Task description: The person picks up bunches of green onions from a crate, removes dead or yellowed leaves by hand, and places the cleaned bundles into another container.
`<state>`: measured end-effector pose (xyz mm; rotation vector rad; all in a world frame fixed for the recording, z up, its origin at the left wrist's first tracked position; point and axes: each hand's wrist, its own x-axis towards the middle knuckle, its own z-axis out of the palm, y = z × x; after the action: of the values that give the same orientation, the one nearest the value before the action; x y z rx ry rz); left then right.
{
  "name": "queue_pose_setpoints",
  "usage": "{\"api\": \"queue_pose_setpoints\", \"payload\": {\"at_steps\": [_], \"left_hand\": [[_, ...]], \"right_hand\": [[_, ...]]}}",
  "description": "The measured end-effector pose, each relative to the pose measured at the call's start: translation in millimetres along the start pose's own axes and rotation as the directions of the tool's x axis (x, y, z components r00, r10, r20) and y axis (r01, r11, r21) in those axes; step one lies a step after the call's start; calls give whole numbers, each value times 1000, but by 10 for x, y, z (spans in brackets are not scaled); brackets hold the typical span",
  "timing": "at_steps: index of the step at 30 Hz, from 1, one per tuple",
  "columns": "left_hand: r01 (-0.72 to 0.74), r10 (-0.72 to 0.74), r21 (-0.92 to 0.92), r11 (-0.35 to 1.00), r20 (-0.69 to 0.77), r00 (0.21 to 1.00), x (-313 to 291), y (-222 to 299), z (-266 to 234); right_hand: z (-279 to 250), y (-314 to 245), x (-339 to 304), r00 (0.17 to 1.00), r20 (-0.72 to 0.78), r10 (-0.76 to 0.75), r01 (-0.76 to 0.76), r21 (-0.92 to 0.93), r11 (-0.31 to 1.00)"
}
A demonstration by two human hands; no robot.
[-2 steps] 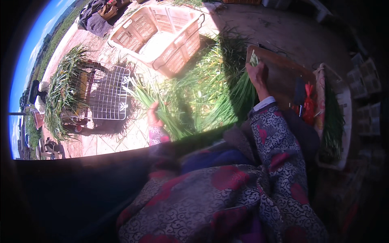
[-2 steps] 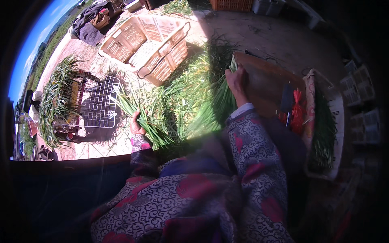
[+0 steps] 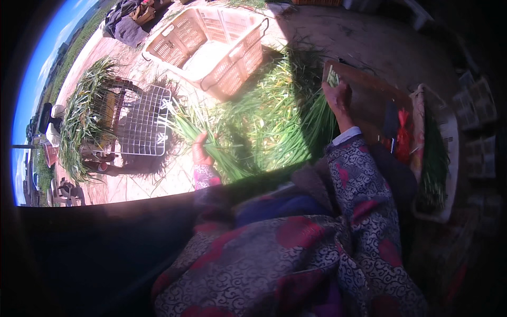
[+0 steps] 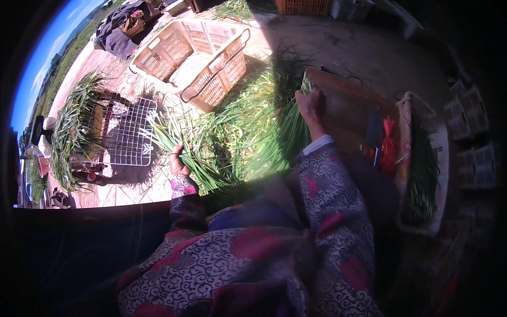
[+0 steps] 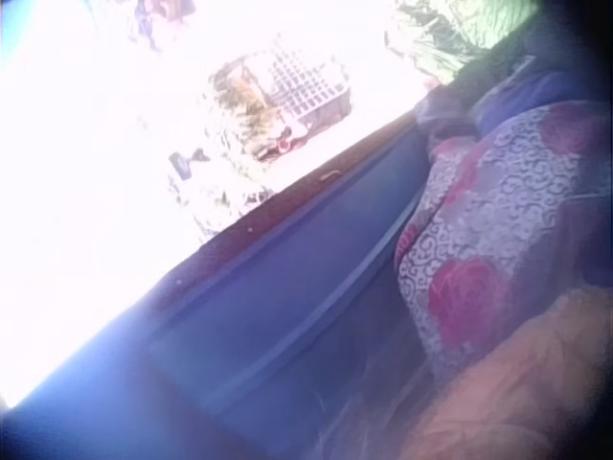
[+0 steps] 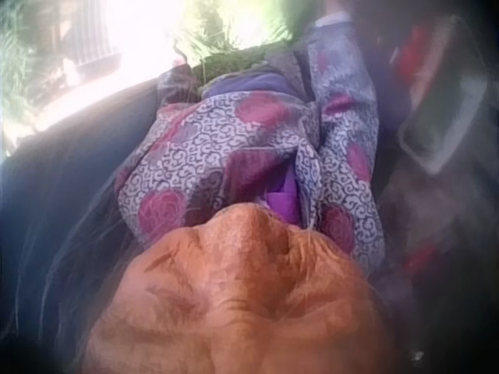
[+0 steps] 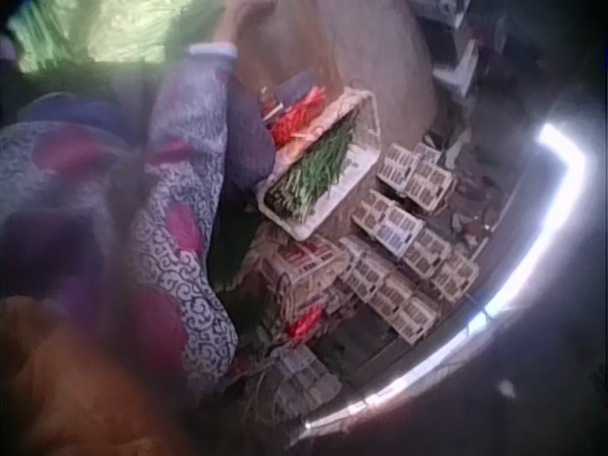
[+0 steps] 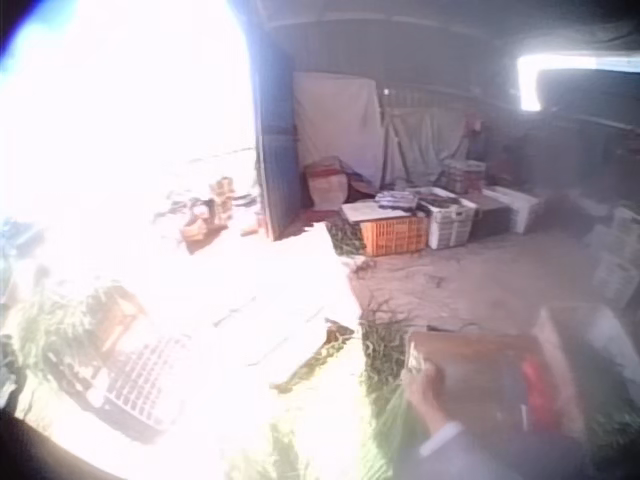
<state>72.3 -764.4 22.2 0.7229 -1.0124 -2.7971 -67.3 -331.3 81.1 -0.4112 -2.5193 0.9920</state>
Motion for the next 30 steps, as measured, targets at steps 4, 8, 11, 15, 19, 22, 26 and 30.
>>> {"api": "queue_pose_setpoints", "payload": {"at_steps": [4, 8, 11, 15, 19, 22, 26, 30], "left_hand": [[24, -69, 269, 963, 162, 984, 11, -215, 288], [-108, 0, 378, 920, 275, 961, -66, -565, 677], [-77, -70, 375, 924, 362, 930, -295, -644, 1270], [-97, -92, 453, 886, 377, 922, -365, -642, 1383], [-110, -102, 516, 849, 365, 925, -403, -507, 1334], [-150, -81, 558, 816, 368, 926, -289, -452, 1229], [-121, -9, 534, 837, 233, 972, -117, -321, 996], [-107, 24, 447, 888, 186, 982, -103, -372, 753]], "right_hand": [[-48, -174, -167, 946, 225, -231, 119, 423, 898], [-124, -810, -552, 778, 531, -336, -34, 569, 821], [87, -844, -640, 729, 502, -466, 160, 537, 829], [202, -816, -753, 667, 514, -540, 232, 545, 805], [125, -837, -755, 549, 645, -532, 149, 550, 821], [52, -790, -679, 452, 778, -436, -5, 492, 871], [-260, -811, -589, 456, 854, -250, -327, 423, 845], [-528, -855, -620, 734, 670, -112, -447, 600, 664]]}}
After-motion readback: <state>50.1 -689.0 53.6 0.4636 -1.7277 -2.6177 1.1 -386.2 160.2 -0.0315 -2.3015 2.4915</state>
